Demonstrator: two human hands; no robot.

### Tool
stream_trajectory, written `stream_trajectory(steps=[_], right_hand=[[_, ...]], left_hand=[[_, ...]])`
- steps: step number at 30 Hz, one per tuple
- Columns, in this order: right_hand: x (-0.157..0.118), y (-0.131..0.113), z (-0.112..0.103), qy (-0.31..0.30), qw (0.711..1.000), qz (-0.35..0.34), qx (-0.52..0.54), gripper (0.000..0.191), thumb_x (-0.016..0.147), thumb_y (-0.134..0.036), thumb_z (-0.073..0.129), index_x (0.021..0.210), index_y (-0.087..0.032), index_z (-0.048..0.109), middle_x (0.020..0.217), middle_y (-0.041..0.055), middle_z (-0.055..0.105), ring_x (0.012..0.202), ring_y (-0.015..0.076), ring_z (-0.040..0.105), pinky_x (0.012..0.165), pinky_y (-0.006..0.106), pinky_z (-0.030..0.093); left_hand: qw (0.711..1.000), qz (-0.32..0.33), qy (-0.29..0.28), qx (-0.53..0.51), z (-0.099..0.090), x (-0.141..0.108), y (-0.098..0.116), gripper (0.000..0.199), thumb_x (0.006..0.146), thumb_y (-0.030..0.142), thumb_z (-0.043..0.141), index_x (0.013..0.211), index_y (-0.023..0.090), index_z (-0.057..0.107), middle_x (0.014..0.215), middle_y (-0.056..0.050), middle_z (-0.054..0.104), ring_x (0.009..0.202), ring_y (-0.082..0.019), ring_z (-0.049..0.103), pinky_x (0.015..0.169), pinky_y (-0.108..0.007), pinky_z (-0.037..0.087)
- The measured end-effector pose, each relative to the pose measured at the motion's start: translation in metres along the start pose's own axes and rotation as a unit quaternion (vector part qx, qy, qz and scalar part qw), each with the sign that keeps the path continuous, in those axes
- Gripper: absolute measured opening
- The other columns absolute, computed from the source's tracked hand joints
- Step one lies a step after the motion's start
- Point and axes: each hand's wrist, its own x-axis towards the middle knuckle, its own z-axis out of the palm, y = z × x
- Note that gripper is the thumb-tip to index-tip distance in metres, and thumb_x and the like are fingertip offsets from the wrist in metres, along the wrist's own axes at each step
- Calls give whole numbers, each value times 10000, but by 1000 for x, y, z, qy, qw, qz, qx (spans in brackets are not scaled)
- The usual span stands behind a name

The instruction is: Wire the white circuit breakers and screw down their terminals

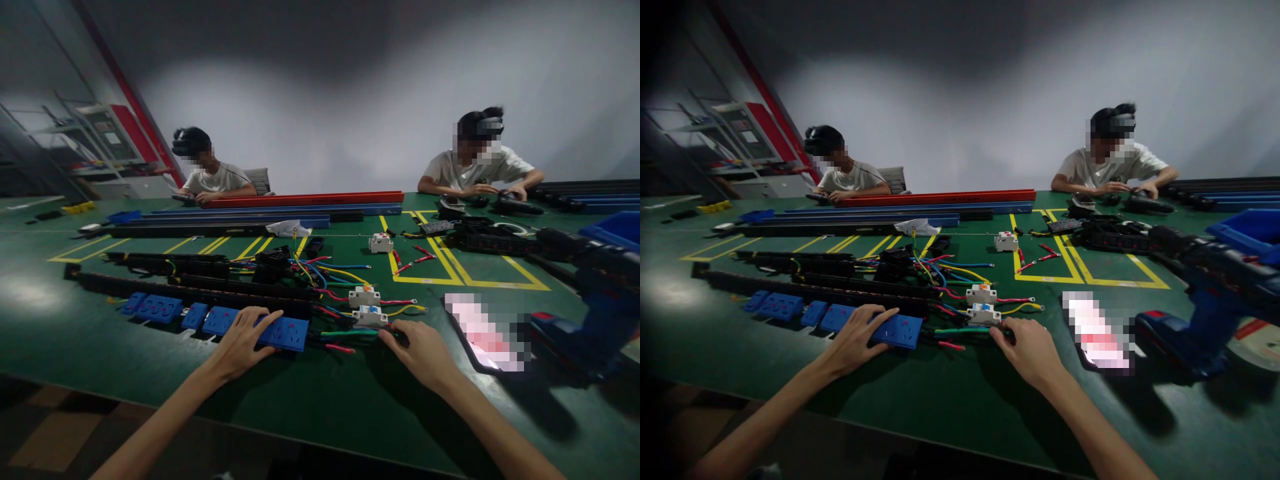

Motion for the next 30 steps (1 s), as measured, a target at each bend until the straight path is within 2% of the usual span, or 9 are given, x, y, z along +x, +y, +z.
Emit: stream_trajectory(steps=[6,11,14,18,23,26,30], right_hand=[[2,6,0,13,1000,-7,12,425,966,-541,423,821,-219,660,799,32,673,758,192,600,668,304,371],[3,9,3,69,997,-27,-14,367,960,-499,458,941,-216,691,916,56,700,864,217,621,820,359,413],[2,13,1,102,994,-28,-21,337,952,-485,483,943,-216,686,931,49,706,888,221,628,875,383,410],[2,15,-1,121,992,-32,-18,306,938,-466,510,943,-215,685,957,49,708,921,224,630,896,391,404],[4,15,-1,127,991,-34,-8,293,932,-466,516,948,-222,677,986,41,701,957,222,622,910,394,391],[4,15,-1,132,991,-32,-4,296,929,-476,514,946,-224,670,995,46,694,973,225,616,917,397,388],[5,13,-8,176,984,-31,-7,303,942,-477,488,969,-228,658,1049,63,676,1030,245,587,928,410,383]], left_hand=[[1000,-17,18,-5,8,-2,-8,684,839,520,663,1455,330,434,1239,-91,487,1154,-304,450,1022,-481,374],[999,-23,21,-4,13,3,-14,696,836,572,647,1449,316,440,1257,-102,469,1173,-312,429,1038,-490,356],[1000,-24,20,4,14,6,-15,698,842,580,637,1451,303,437,1270,-110,463,1199,-319,414,1052,-501,336],[999,-22,42,16,12,9,-12,716,820,592,653,1442,305,446,1324,-119,447,1279,-345,371,1091,-536,276],[997,-28,70,21,10,13,-4,709,820,575,658,1440,304,447,1467,-118,360,1417,-370,237,1152,-580,158],[996,-37,79,17,9,14,2,688,818,561,667,1427,313,465,1494,-111,349,1435,-363,227,1165,-579,130],[994,-54,95,12,8,13,10,718,810,556,671,1441,296,448,1529,-122,321,1453,-366,203,1169,-594,71]])
